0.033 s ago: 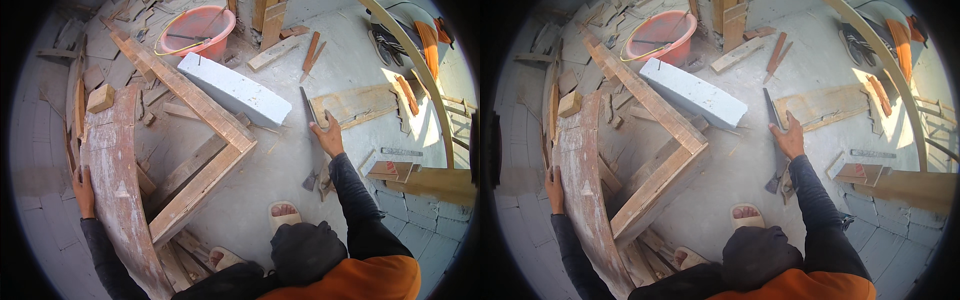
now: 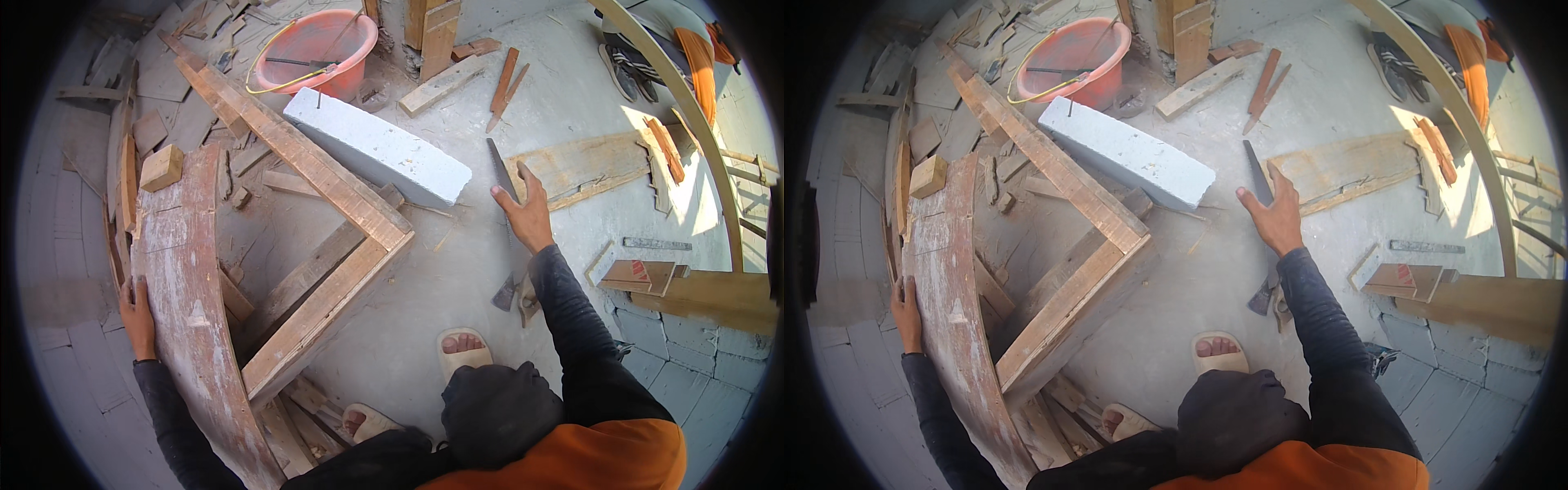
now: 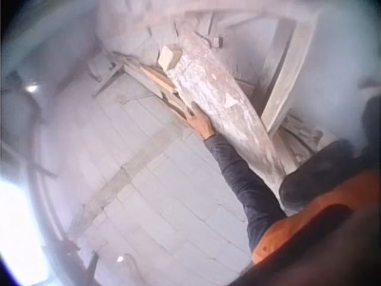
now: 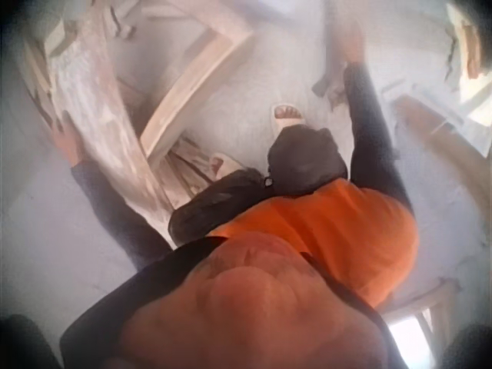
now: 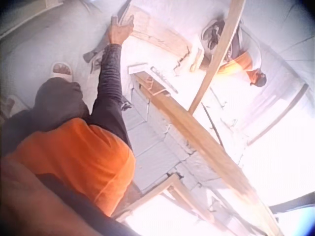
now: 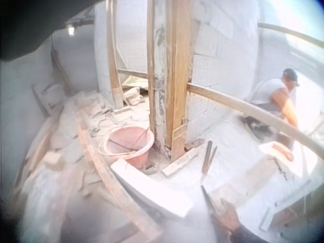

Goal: The person saws a piece of wood by hand, then uses a tape measure and a green pen to mark a measurement on the wood, and then uses a square tool to draw a straight line before continuing to saw the wood.

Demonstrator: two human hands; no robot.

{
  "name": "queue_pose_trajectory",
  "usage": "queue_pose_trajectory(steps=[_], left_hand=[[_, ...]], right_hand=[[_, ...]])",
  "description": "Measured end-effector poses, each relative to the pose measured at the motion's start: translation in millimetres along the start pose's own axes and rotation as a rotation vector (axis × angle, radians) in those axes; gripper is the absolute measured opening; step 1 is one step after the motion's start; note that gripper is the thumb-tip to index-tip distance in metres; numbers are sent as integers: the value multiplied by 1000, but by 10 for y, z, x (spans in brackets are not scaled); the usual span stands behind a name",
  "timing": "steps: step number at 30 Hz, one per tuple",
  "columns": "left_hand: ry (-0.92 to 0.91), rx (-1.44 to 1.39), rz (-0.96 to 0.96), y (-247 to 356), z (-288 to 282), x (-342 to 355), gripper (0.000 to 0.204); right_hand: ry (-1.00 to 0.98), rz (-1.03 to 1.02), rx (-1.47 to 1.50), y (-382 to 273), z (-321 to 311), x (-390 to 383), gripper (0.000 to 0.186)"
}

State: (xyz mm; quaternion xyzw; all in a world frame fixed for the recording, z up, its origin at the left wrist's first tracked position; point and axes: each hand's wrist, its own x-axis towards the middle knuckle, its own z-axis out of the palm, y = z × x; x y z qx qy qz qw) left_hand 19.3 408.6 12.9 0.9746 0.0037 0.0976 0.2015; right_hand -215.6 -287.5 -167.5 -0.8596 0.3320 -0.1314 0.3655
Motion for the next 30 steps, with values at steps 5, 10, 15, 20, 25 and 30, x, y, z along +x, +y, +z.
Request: queue_pose_trajectory(steps=[5, 10, 15, 20, 25, 30], left_hand=[[15, -28, -24, -96, 66, 40, 59], [-26, -15, 26, -140, 69, 103, 61], [-17, -27, -30, -235, 17, 16, 62], [-35, -145, -108, -193, 23, 2, 62], [11, -226, -128, -357, 31, 5, 54], [80, -200, -139, -129, -94, 81, 43]], right_hand=[[-206, -503, -167, -1071, 511, 380, 103], [-353, -436, -300, -1070, 404, 537, 106], [-281, -329, -279, -884, 147, 311, 103], [-156, -259, -276, -446, -270, 165, 100], [-168, -157, -305, -525, -400, -38, 99], [88, -579, -210, -893, -318, -141, 85]])
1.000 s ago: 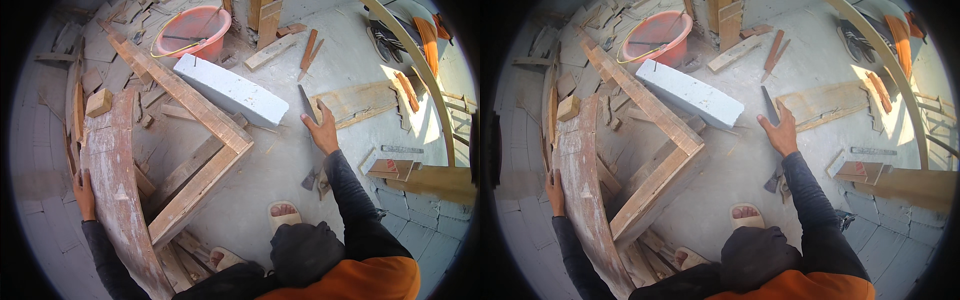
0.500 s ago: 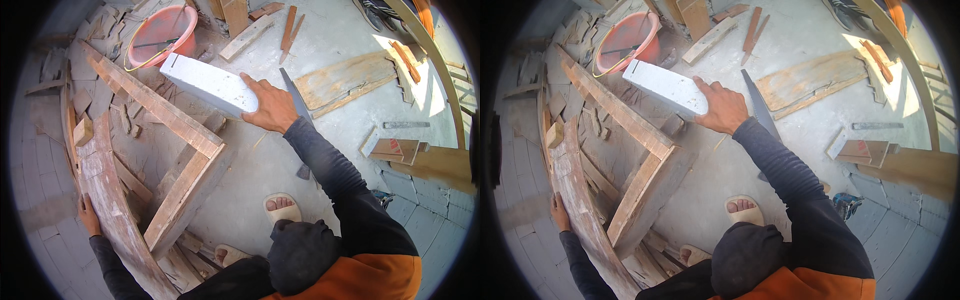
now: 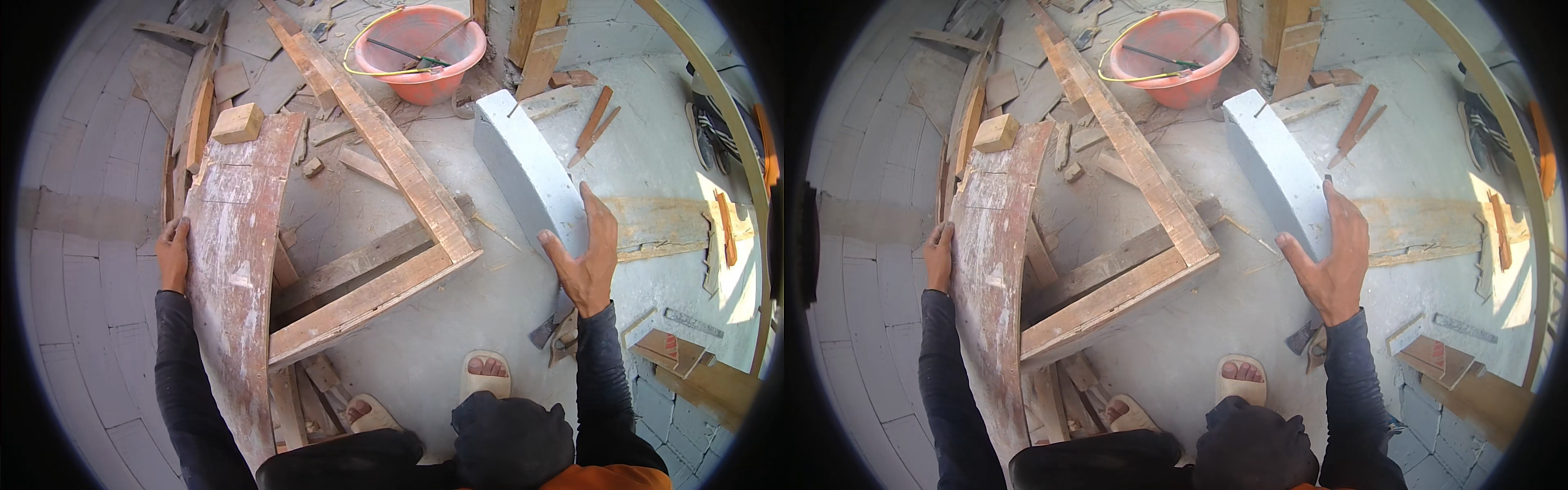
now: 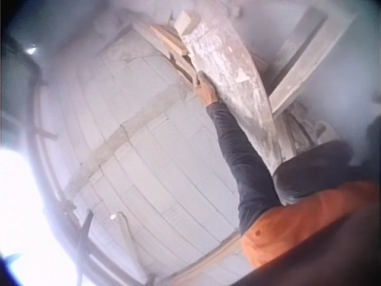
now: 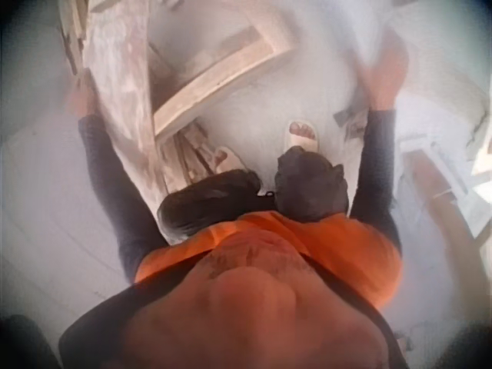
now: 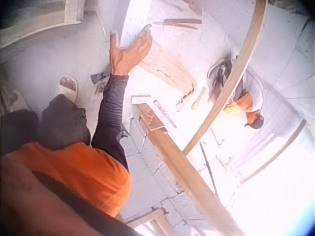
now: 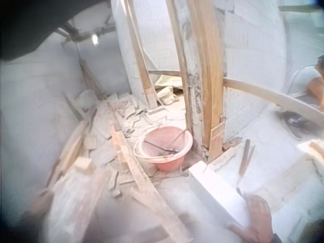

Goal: The person saws a piece of wood by hand, then uses a tape measure and a green pen to mark a measurement on the wood, and then uses a square tool to draw a straight line before continuing to saw the wood.

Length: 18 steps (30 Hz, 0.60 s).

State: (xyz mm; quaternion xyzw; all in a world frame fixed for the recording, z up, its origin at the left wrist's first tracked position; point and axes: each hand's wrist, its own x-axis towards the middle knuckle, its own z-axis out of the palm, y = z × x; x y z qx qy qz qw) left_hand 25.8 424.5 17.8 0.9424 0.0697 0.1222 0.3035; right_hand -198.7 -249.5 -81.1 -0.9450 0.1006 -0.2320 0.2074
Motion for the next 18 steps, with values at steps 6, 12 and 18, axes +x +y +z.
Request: queue_pose_trajectory(steps=[6, 12, 18], left_hand=[[-114, -110, 62, 1025, 237, 2, 36], [-377, -65, 285, 2050, 989, 46, 33], [-494, -115, 311, 2614, 1791, 59, 39]], right_hand=[[-236, 166, 638, -821, 354, 364, 71], [-611, 615, 1339, -789, 734, 932, 65], [-235, 644, 1340, -342, 265, 596, 51]])
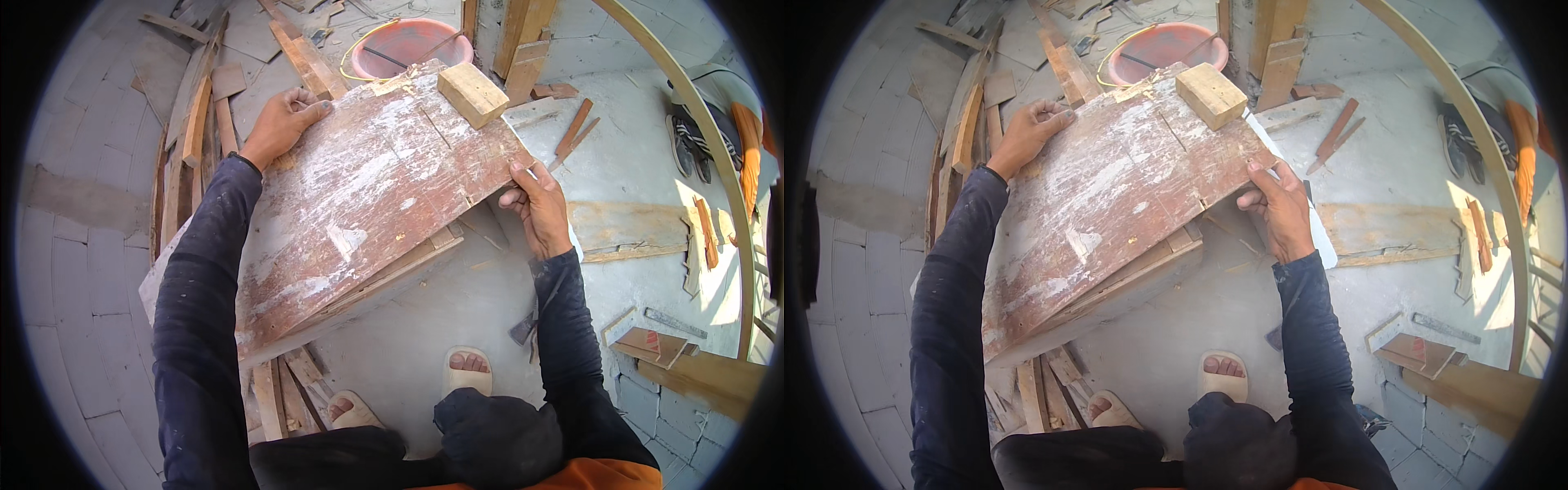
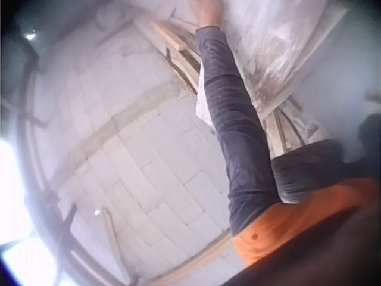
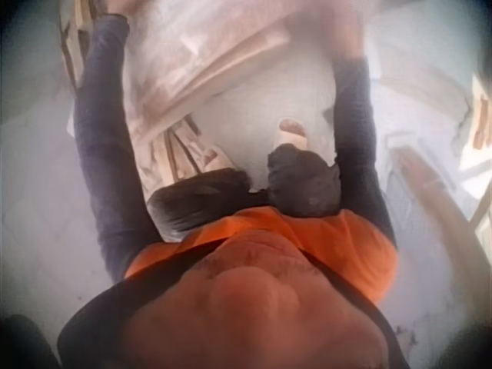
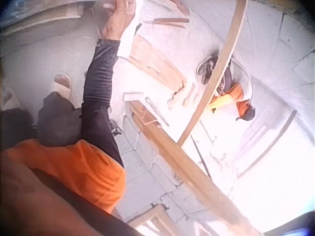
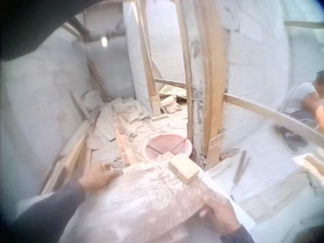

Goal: The person saws a piece of wood by hand, then uses a tape measure and a green pen to mark a measurement on the wood, and then uses a square tool to draw a straight line before continuing to saw the wood.

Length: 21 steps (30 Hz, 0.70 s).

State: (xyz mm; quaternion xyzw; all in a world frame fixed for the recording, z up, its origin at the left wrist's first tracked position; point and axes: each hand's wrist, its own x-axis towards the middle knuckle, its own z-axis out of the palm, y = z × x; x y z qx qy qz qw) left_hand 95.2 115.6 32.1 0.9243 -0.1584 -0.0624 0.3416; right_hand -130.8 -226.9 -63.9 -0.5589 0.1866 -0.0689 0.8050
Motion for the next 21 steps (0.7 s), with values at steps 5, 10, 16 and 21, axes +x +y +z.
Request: queue_pose_trajectory(steps=[5, 10, 16, 21], left_hand=[[55, 198, 101, 250, 726, 266, 50], [76, 240, 131, 109, 845, 185, 51], [-238, 370, -42, -305, 403, -240, 69], [-108, 417, -98, -283, 353, -313, 75]], right_hand=[[183, -36, -186, -221, -473, -121, 87], [201, -19, -467, -315, -591, -174, 85], [404, -155, -526, -99, -792, -841, 63], [490, 59, -965, 861, -1559, -1980, 62]])
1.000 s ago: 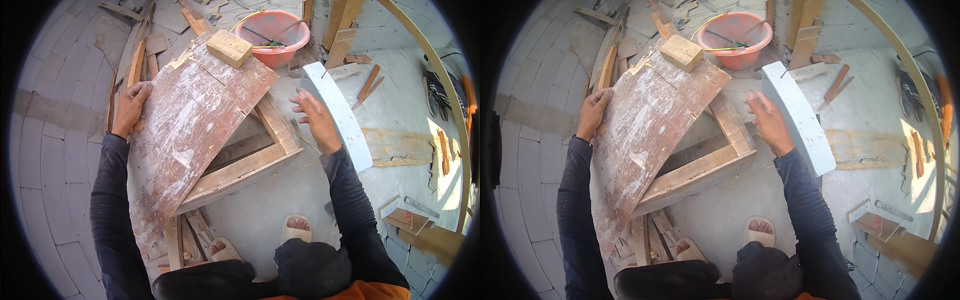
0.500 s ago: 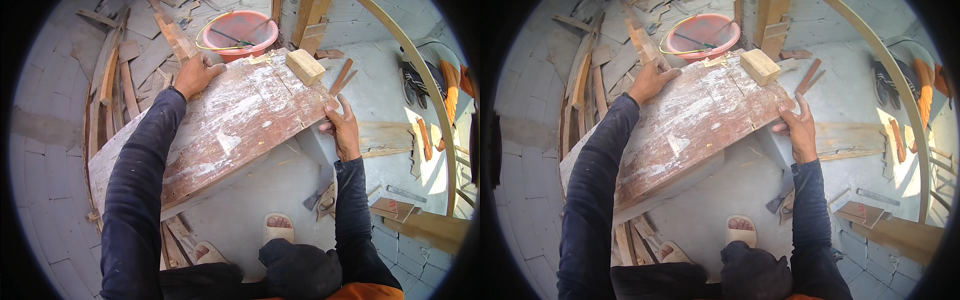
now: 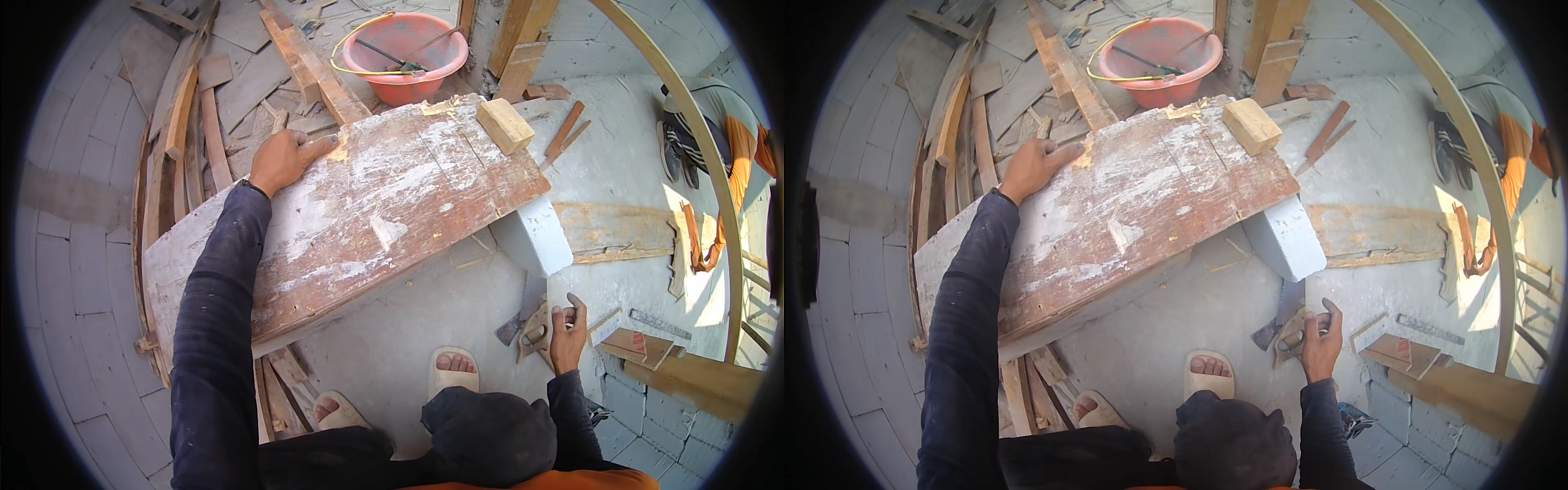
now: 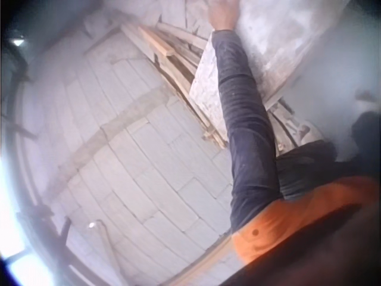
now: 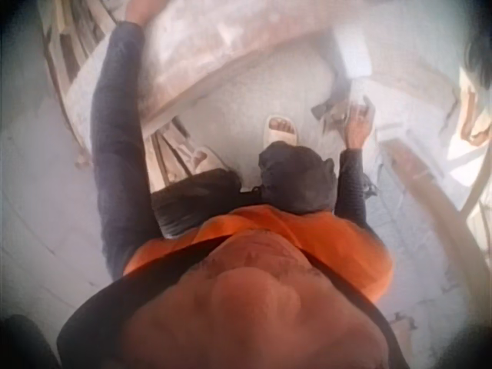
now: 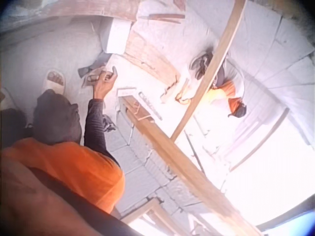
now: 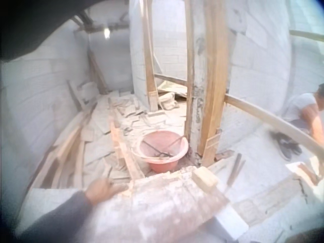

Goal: The person saws a piece of wood by hand, then uses a tape measure and a green pen to mark a measurement on the wood, and then uses a square tool to draw a straight line before continuing to saw the wood.

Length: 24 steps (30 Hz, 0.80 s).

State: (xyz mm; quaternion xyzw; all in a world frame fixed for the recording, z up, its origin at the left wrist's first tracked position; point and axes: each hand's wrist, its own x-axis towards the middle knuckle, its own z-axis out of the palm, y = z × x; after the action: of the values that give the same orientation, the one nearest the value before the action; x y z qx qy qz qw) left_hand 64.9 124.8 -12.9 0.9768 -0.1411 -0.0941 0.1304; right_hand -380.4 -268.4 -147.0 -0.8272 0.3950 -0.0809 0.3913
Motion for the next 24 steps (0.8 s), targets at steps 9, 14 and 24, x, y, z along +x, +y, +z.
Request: queue_pose_trajectory(steps=[9, 14, 24], left_hand=[[122, 15, -8, -223, 90, 156, 76], [62, -19, -28, -454, 2, 298, 73], [118, 179, 35, -341, 13, 225, 70]], right_hand=[[-217, -143, -384, 948, 135, -744, 94], [-171, -88, -437, 776, 191, -775, 95], [-171, -174, -580, 742, 260, -861, 82]])
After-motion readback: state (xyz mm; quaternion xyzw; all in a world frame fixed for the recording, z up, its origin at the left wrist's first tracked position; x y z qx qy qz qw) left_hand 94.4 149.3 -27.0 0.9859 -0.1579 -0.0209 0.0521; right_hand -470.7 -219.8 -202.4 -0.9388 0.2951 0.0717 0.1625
